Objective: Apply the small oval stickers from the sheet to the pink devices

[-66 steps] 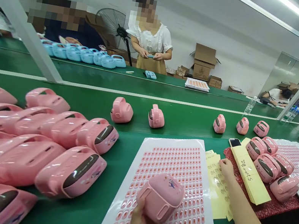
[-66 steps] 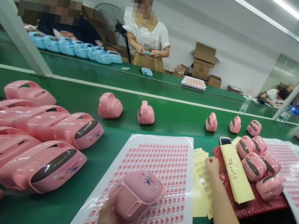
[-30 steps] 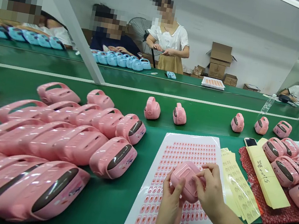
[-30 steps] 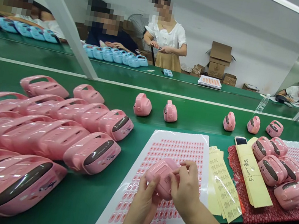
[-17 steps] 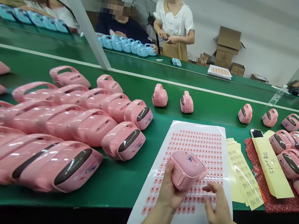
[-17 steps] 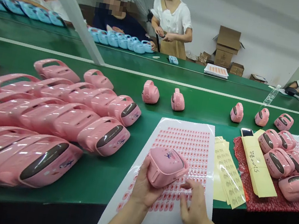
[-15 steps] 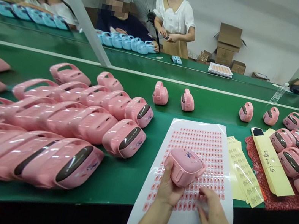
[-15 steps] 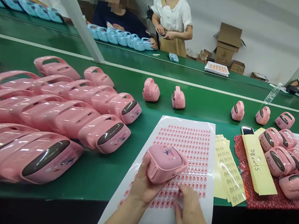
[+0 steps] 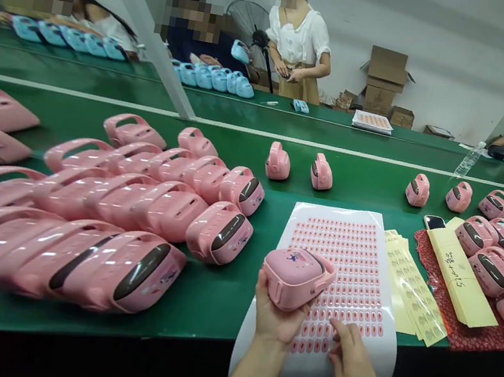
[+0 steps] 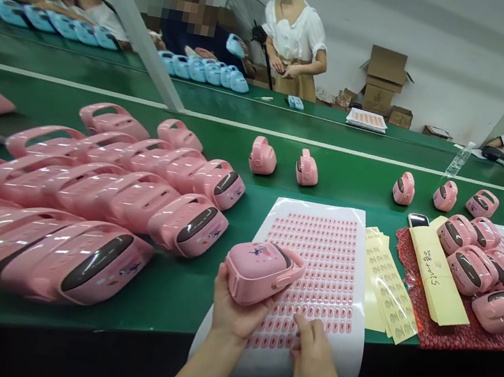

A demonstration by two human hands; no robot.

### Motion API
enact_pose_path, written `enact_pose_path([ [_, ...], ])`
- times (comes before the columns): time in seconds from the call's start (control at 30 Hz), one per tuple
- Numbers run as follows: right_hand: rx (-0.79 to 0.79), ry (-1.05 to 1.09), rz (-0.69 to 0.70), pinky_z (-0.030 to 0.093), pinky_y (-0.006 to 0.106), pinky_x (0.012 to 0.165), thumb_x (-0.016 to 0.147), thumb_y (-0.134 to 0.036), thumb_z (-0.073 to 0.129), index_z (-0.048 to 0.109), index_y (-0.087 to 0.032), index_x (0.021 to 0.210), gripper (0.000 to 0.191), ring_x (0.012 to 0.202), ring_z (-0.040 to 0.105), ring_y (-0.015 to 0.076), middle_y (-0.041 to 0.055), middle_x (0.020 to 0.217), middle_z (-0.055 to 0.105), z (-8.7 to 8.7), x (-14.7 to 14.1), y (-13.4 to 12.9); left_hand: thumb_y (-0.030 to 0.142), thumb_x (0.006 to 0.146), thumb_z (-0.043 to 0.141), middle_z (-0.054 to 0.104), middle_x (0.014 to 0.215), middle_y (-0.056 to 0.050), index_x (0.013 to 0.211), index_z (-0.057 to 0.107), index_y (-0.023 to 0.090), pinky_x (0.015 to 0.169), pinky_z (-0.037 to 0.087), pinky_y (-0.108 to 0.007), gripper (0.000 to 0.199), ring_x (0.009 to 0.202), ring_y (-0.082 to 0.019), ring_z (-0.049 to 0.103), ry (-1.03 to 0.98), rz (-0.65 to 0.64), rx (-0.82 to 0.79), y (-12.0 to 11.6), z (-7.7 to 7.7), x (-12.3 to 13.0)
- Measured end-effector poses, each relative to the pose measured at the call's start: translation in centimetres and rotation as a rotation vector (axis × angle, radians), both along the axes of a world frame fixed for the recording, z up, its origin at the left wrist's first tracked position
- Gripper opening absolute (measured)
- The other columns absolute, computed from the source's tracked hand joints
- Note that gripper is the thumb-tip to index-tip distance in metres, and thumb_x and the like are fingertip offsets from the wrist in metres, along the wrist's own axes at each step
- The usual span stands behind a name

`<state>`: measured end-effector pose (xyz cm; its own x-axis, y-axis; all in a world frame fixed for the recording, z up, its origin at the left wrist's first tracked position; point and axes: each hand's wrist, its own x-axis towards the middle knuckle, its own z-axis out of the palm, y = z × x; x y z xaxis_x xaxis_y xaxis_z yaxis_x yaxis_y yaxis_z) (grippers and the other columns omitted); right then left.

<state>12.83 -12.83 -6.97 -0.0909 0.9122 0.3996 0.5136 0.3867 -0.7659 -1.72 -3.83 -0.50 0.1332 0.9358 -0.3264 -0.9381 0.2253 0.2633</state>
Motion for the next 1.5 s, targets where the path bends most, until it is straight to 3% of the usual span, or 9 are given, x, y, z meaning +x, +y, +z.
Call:
enact_pose_path([
  [0.13,-0.348,0.601,-0.024,0.055,0.029,0.061,0.068,-0.013,0.065,0.054,-0.024,0.108,0.043,0.066,0.062,0.0137,0.0005,0.085,0.057,5.5,0.5,2.2,0.045,0.08,0.051,0.069,0.102,-0.014,0.126,0.048,0.019,0.071,0.055,-0.043,0.053,0.091,-0.031,0.066,-0.078,-0.066,0.005,-0.5,-0.7,0.7],
  [0.23,-0.391,0.871,-0.036,0.055,0.031,0.07,0.064,-0.02,0.071,0.056,-0.023,0.099,0.039,0.07,0.063,0.013,-0.0006,0.085,0.058,9.5,0.3,4.1,0.043,0.081,0.051,0.069,0.101,-0.014,0.126,0.049,0.019,0.072,0.055,-0.039,0.051,0.088,-0.028,0.067,-0.127,-0.125,0.035,-1.2,-0.8,1.9],
  [0.33,-0.399,0.948,-0.023,0.054,0.032,0.075,0.06,-0.019,0.073,0.056,-0.022,0.095,0.039,0.069,0.065,0.0129,-0.0022,0.084,0.057,10.9,-0.2,5.2,0.044,0.081,0.05,0.071,0.096,-0.013,0.124,0.052,0.019,0.074,0.055,-0.038,0.049,0.083,-0.026,0.068,-0.168,-0.13,0.034,-1.9,-0.5,2.9],
  [0.6,-0.349,0.992,-0.112,0.055,0.029,0.068,0.06,-0.016,0.071,0.054,-0.021,0.092,0.036,0.061,0.066,0.0116,-0.0064,0.074,0.056,10.6,-0.7,5.4,0.046,0.086,0.039,0.071,0.096,-0.016,0.123,0.053,0.016,0.074,0.055,-0.037,0.05,0.083,-0.026,0.069,-0.174,-0.103,-0.053,-2.6,0.7,3.5],
  [0.93,-0.191,1.039,-0.289,0.055,0.031,0.064,0.063,-0.024,0.068,0.048,-0.023,0.086,0.031,0.06,0.064,0.0143,-0.0042,0.068,0.06,10.5,-2.6,4.9,0.045,0.08,0.05,0.069,0.101,-0.017,0.127,0.049,0.016,0.08,0.052,-0.037,0.056,0.093,-0.029,0.066,-0.178,-0.089,-0.016,-2.9,0.0,3.9],
  [1.17,-0.023,0.699,-0.386,0.054,0.032,0.066,0.077,-0.024,0.059,0.05,-0.022,0.093,0.018,0.068,0.062,0.0158,0.0006,0.078,0.058,9.1,-2.9,4.7,0.046,0.082,0.046,0.071,0.095,-0.015,0.118,0.056,0.017,0.076,0.054,-0.034,0.047,0.083,-0.024,0.068,-0.174,-0.094,-0.067,-3.2,0.6,3.9],
  [1.3,0.157,0.477,-0.38,0.052,0.032,0.065,0.083,-0.019,0.051,0.051,-0.023,0.094,0.011,0.073,0.059,0.0166,0.0039,0.086,0.056,8.6,-2.9,4.5,0.047,0.083,0.043,0.071,0.091,-0.015,0.117,0.055,0.015,0.075,0.054,-0.033,0.048,0.083,-0.024,0.068,-0.187,-0.091,-0.118,-3.2,1.0,3.8],
  [1.4,0.269,0.34,-0.392,0.051,0.036,0.069,0.084,-0.017,0.049,0.052,-0.024,0.099,0.017,0.082,0.057,0.0195,0.0056,0.091,0.055,8.4,-2.4,4.7,0.045,0.084,0.043,0.071,0.09,-0.015,0.117,0.055,0.014,0.073,0.055,-0.031,0.047,0.08,-0.023,0.068,-0.191,-0.091,-0.16,-3.2,1.1,3.9],
  [1.5,0.168,0.269,-0.388,0.049,0.043,0.083,0.079,-0.022,0.059,0.047,-0.025,0.118,0.042,0.102,0.054,0.0252,0.0095,0.113,0.052,8.1,-1.3,5.1,0.043,0.083,0.043,0.071,0.091,-0.015,0.118,0.055,0.015,0.07,0.056,-0.032,0.045,0.078,-0.023,0.069,-0.183,-0.106,-0.156,-3.4,0.8,3.9],
])
